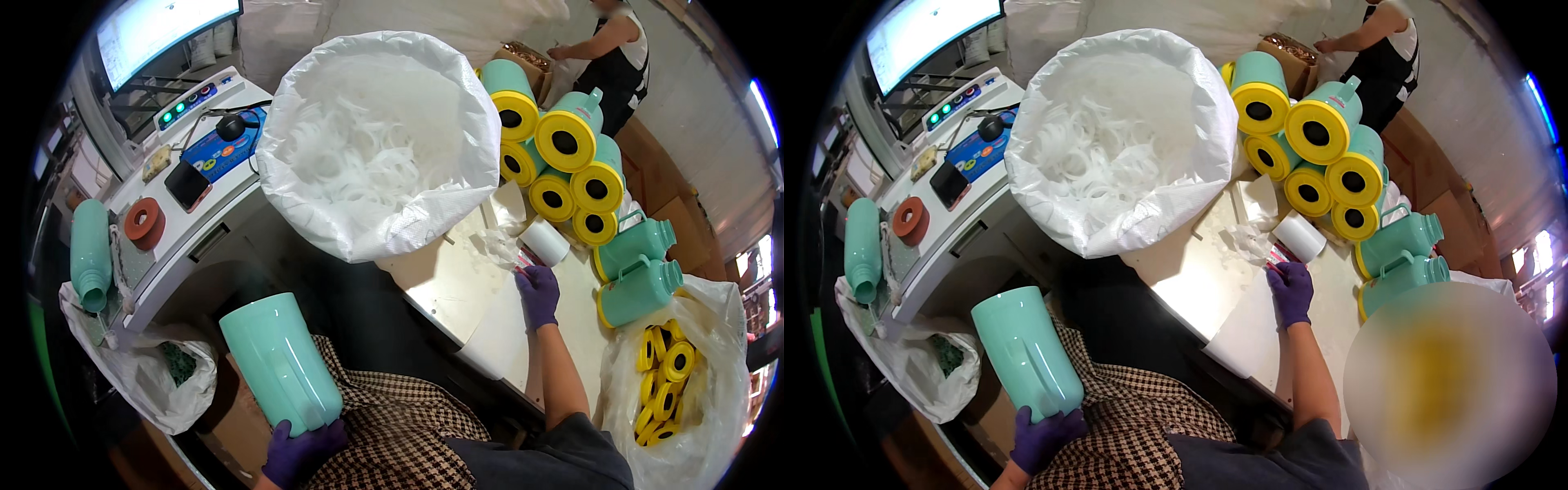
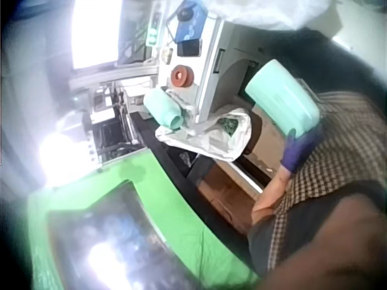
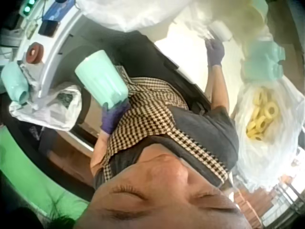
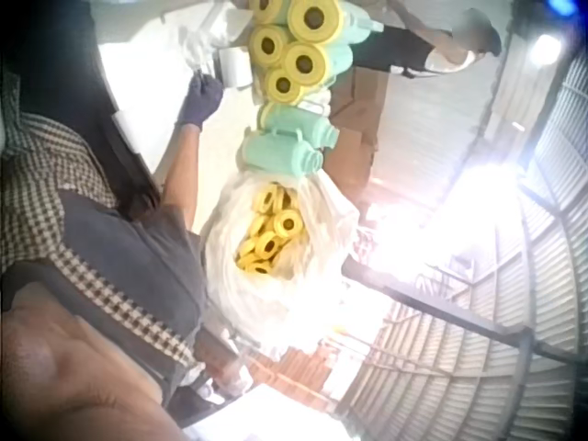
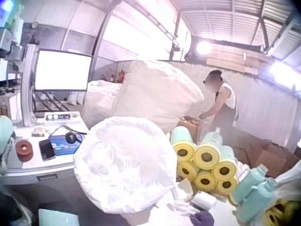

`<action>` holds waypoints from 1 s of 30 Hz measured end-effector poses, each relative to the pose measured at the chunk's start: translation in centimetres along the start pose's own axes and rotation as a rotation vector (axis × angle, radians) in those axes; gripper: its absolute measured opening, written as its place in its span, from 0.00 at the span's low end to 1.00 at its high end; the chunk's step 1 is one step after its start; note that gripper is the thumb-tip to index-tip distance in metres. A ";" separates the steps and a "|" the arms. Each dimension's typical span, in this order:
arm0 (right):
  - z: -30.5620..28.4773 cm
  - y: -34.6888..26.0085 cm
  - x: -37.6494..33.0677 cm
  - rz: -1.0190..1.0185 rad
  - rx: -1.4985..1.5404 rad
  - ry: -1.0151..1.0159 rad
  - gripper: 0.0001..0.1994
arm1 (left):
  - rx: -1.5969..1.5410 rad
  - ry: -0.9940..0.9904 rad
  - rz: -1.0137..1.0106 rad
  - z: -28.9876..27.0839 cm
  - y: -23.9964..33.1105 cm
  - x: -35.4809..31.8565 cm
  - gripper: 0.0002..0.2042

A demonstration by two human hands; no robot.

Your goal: The person sits on the floor and repeatedly picks up light green plastic containers and yellow lids. They wipe the containers with a white cloth, attach the lids, and place the finished units into a white bag. The process is repeated for multiple containers.

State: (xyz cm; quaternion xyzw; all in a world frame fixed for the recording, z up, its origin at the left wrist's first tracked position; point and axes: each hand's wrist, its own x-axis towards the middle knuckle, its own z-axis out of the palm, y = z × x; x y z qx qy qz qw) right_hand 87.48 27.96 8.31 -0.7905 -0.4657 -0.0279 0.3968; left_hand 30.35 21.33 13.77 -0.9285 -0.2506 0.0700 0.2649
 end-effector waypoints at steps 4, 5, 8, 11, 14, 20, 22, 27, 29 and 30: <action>-0.8 -1.4 -0.6 -0.065 0.055 0.041 0.07 | 0.528 -0.054 0.329 -1.1 -1.0 0.7 0.28; -1.5 -1.5 -0.9 -0.228 -0.045 0.095 0.06 | 0.627 -0.045 0.376 -1.5 -1.6 1.3 0.31; -1.5 -8.8 -2.1 -0.417 0.009 0.163 0.05 | 0.532 0.027 0.237 -1.6 -1.9 1.1 0.40; 0.2 -18.2 -4.6 -0.129 0.663 -0.235 0.03 | 0.225 0.040 0.142 0.8 0.0 0.0 0.34; 2.8 -28.6 -5.9 -0.215 0.760 -0.602 0.01 | 0.252 0.094 0.069 0.7 -0.4 0.3 0.26; 8.6 -37.1 -7.0 -0.442 0.820 -1.019 0.05 | 0.011 0.110 0.007 0.2 -0.1 -0.3 0.22; 9.6 -37.7 -7.3 -0.424 0.803 -1.065 0.06 | 0.062 0.120 0.015 0.7 0.1 -0.5 0.21; 9.9 -38.6 -7.3 -0.500 0.697 -1.046 0.09 | -0.113 0.179 -0.020 2.2 1.3 -1.3 0.21; 9.7 -39.2 -7.4 -0.539 0.579 -1.049 0.12 | -0.255 0.179 -0.029 2.2 1.6 -1.5 0.21; 9.9 -39.4 -7.6 -0.588 0.579 -0.944 0.13 | -0.334 0.149 -0.030 2.0 1.8 -1.5 0.21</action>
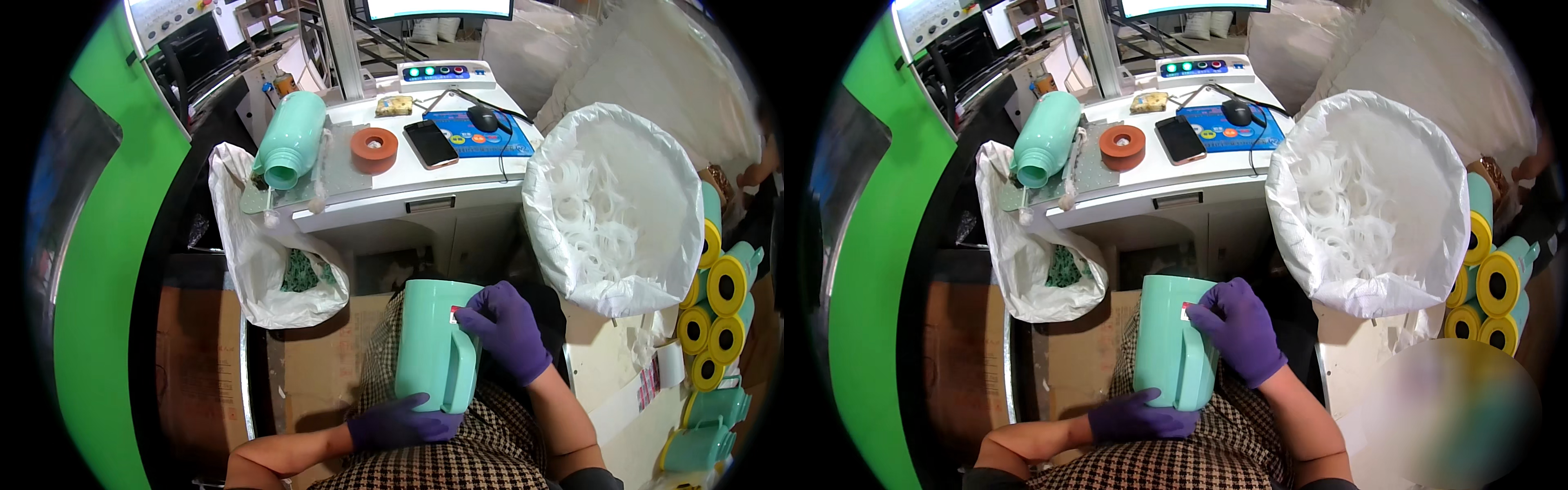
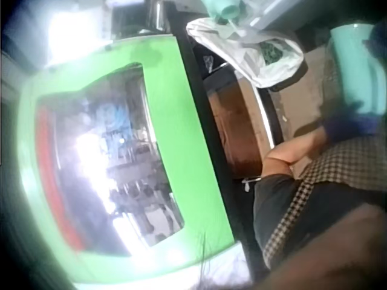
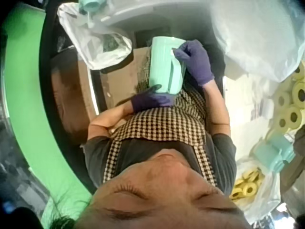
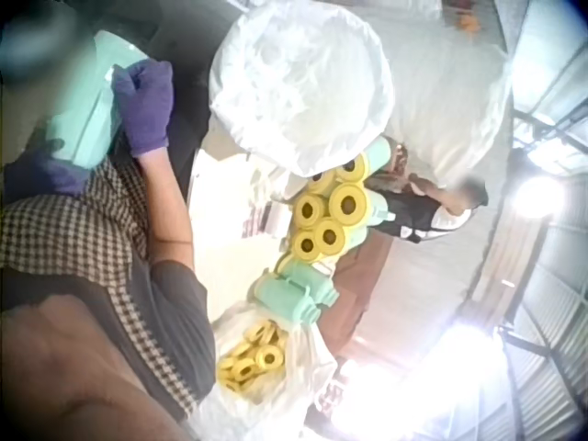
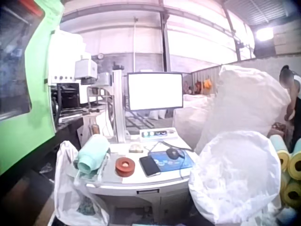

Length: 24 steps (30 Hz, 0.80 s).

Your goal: The person sits on the floor and repeatedly picks up light green plastic containers and yellow lids. They wipe the containers with a white cloth, attach the lids, and place the finished units into a white bag. The process is repeated for multiple containers.

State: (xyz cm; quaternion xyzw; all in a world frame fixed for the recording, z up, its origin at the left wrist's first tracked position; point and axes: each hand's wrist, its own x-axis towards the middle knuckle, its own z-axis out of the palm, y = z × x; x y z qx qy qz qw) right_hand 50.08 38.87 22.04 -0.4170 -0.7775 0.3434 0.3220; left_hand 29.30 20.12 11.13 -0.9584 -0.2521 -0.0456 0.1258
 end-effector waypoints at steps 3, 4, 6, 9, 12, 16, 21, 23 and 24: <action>1.7 1.8 0.7 0.001 -0.013 0.161 0.19 | 0.575 0.030 0.079 -1.7 -1.4 0.3 0.23; 1.6 3.4 1.2 0.118 0.080 0.162 0.22 | 0.553 0.023 -0.026 -3.0 -1.7 -0.2 0.23; 1.5 4.8 2.9 -0.176 -0.117 0.425 0.21 | 0.170 -0.002 -0.370 -6.3 -1.8 -2.0 0.23; 3.0 1.8 5.9 -0.264 -0.100 0.321 0.23 | -0.368 0.407 -1.095 -10.4 -1.7 -6.3 0.31; 7.9 -4.7 12.4 -0.739 -0.319 0.168 0.25 | -0.430 0.978 -1.648 -9.2 1.4 -12.3 0.33; 18.0 -8.0 23.2 -0.770 -0.643 0.105 0.27 | -0.653 1.860 -1.792 -10.5 3.0 -14.5 0.31; 21.2 -8.4 29.1 -0.834 -0.768 0.166 0.06 | -0.382 1.848 -1.542 -12.4 -0.5 -15.3 0.33; 18.8 -8.5 24.7 -1.042 -0.593 0.222 0.06 | -0.226 1.774 -1.442 -10.2 -1.8 -17.7 0.35; 16.3 -9.2 20.4 -1.061 -0.547 0.157 0.10 | -0.142 1.680 -1.405 -10.5 -2.4 -17.9 0.35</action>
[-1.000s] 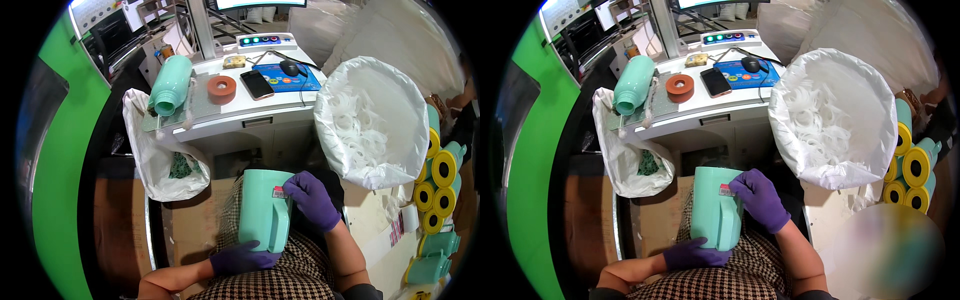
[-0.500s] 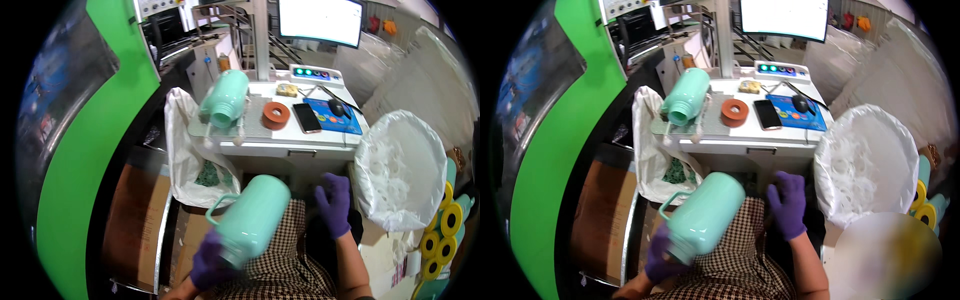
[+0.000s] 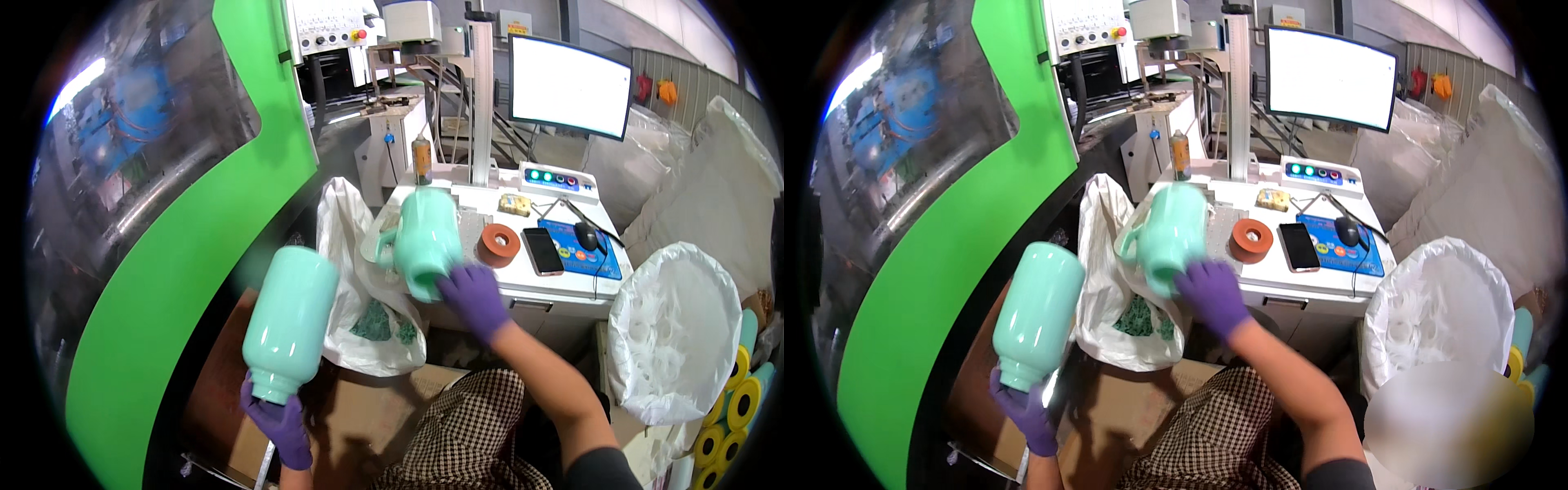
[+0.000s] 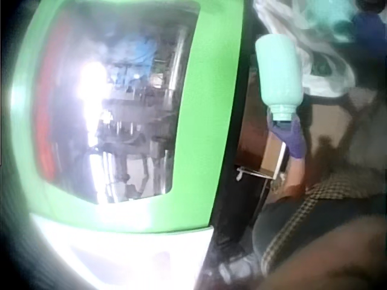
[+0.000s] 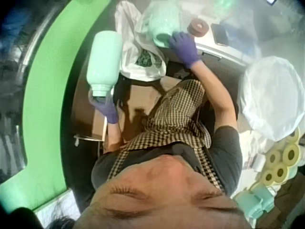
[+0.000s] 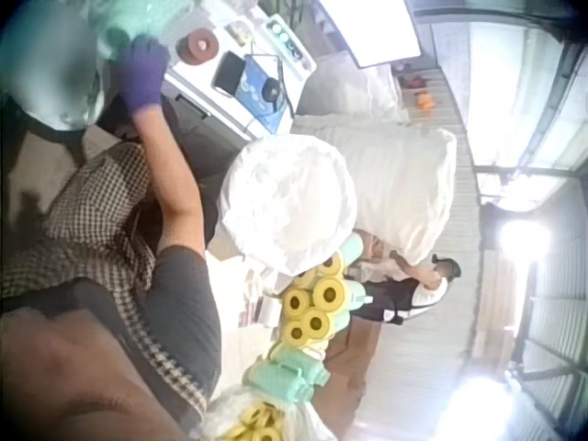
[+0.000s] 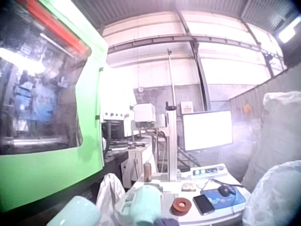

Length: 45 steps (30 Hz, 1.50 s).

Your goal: The person sits on the floor and repeatedly picks up light green plastic containers and yellow lids. They wipe the containers with a white cloth, attach the lids, and place the finished units into a white bag. The process is repeated for multiple containers.

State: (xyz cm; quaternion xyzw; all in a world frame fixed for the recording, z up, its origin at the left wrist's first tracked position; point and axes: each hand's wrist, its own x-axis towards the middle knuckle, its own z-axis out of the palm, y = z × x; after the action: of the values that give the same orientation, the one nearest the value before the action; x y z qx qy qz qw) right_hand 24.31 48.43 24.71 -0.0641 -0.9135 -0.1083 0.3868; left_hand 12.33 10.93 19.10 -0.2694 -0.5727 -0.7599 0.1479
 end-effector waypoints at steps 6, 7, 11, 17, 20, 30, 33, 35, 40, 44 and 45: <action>-23.1 -6.8 -17.3 0.165 0.400 0.072 0.16 | 0.154 -0.386 0.308 14.9 -4.7 3.7 0.35; -22.2 -8.9 -21.8 0.529 0.594 0.543 0.17 | 0.223 -0.417 0.378 18.9 -6.1 4.0 0.35; -28.0 -7.3 -27.3 0.630 0.446 0.197 0.25 | 0.313 -0.449 0.504 27.3 -11.1 7.1 0.33; -29.2 -7.7 -27.7 0.711 0.539 0.094 0.26 | 0.453 -0.495 0.391 32.5 -14.2 9.0 0.34; -28.1 -7.0 -27.4 0.614 0.527 -0.034 0.24 | 0.458 -0.497 0.364 33.0 -14.5 9.8 0.34; -25.8 -6.9 -18.3 0.254 0.632 -0.045 0.18 | 0.577 -0.328 0.452 30.5 -9.7 8.5 0.50; -26.4 -7.1 -17.9 0.292 0.537 -0.043 0.15 | 0.080 -0.846 0.322 29.0 0.9 2.6 0.48; -26.7 -7.6 -18.8 0.357 0.499 -0.121 0.14 | -0.347 -1.459 0.149 27.3 8.7 -1.0 0.52; -26.1 -10.1 -19.8 0.611 0.544 0.051 0.26 | -0.233 -1.856 0.297 25.9 12.9 -6.6 0.38; -31.1 -13.1 -27.7 0.782 0.293 -0.021 0.29 | 0.052 -1.665 0.307 23.1 7.6 -7.9 0.31; -33.1 -14.0 -30.8 0.817 0.149 -0.084 0.26 | 0.078 -1.729 0.297 22.8 7.0 -7.8 0.30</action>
State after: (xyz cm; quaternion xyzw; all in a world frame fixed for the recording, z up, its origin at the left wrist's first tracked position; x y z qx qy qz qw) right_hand 65.79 25.64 22.83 -0.3974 -0.8333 0.1232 0.3641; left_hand 27.86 29.83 24.68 -0.8172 -0.4688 -0.2424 -0.2315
